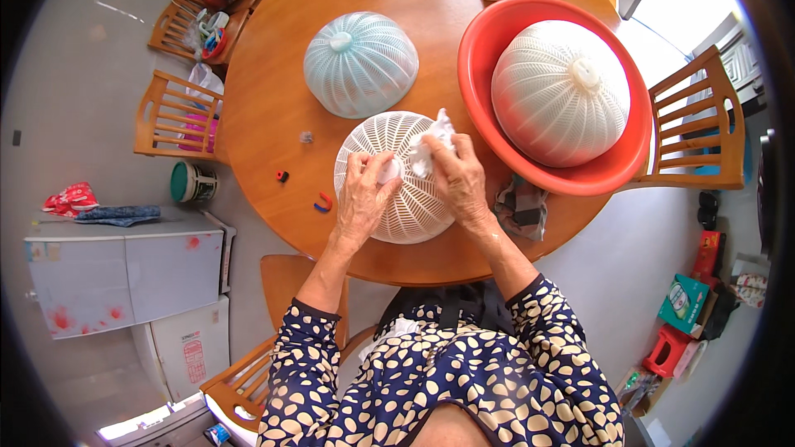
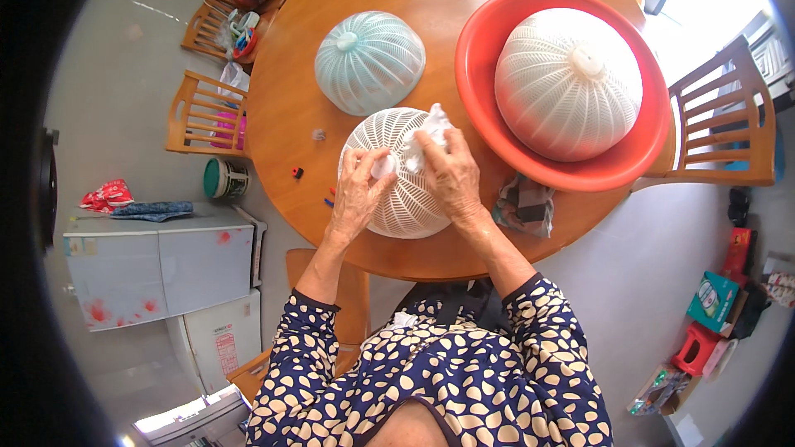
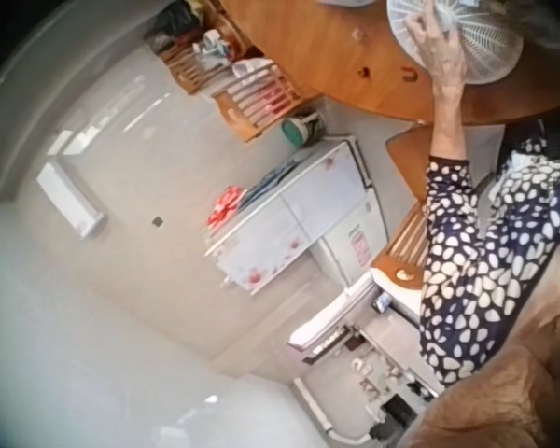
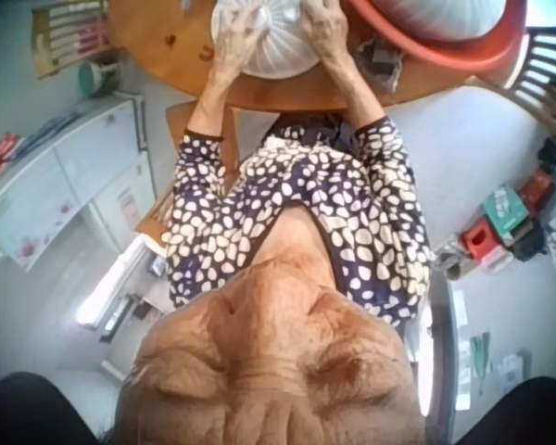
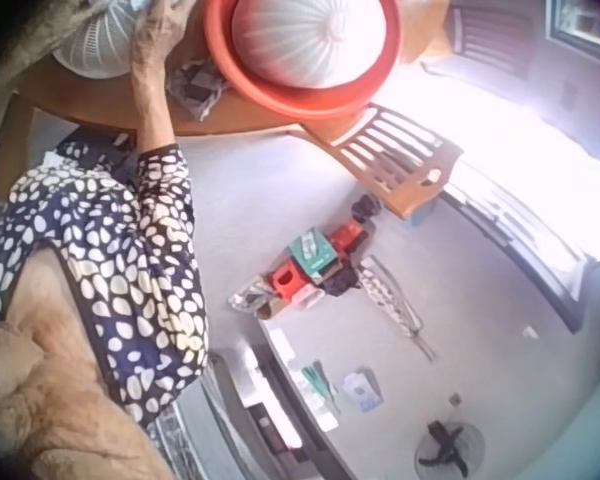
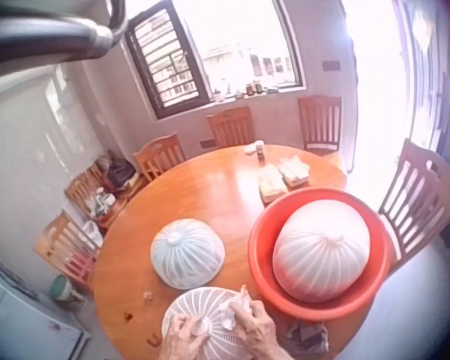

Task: The person wipes the interior and exterior surfaces of white plastic baskets using a tissue and a cloth. They handle the baskets one at a time, rotating them to access different areas, and switch between cleaning materials during the process.

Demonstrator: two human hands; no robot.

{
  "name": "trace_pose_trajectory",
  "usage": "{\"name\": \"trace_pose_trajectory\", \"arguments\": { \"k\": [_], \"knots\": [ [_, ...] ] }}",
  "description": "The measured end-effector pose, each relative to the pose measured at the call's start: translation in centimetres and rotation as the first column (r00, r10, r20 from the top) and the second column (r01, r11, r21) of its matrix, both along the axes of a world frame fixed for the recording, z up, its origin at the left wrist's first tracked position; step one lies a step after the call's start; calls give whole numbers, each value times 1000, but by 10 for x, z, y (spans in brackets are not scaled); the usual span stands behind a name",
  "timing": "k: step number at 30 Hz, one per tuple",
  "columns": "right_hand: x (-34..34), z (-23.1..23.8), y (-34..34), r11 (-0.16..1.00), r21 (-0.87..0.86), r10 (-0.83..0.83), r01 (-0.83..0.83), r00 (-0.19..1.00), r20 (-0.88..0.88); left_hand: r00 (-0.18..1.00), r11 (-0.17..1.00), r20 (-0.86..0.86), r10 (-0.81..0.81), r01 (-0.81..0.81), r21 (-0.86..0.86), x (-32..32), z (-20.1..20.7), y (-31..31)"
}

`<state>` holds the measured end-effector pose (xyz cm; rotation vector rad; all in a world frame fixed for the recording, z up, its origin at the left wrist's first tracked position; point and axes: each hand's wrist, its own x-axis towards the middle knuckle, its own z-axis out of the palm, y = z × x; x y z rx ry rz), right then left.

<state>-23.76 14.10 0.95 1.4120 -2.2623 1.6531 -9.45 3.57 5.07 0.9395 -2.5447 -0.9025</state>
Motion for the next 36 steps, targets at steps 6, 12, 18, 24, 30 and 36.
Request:
{"name": "trace_pose_trajectory", "arguments": {
  "k": [6, 12, 18, 24, 30, 36],
  "knots": [
    [29, -13, 19, 992, -116, 57, -47, 995, 82, 993, 982, -5, -117, 115, -150, 5, 0, -3],
    [2, -44, 7, 993, 26, -118, 118, 899, 421, 991, 974, -96, -93, 70, -215, 24, -3, -3],
    [24, -89, 33, 974, 200, -192, 108, 862, 470, 983, 976, -160, -91, 56, -212, 44, 1, -8],
    [19, -57, 32, 965, -182, 163, 187, 114, 980, 945, 999, -325, -27, 13, -44, 61, 6, -14],
    [43, 53, 33, 858, -502, 422, 108, 406, 810, 815, 884, -558, 153, 140, 446, 75, -18, -34],
    [71, 70, 17, 956, -288, 63, -49, 997, 40, 807, 632, -354, 473, -31, 774, 82, 15, -15]
  ]
}}
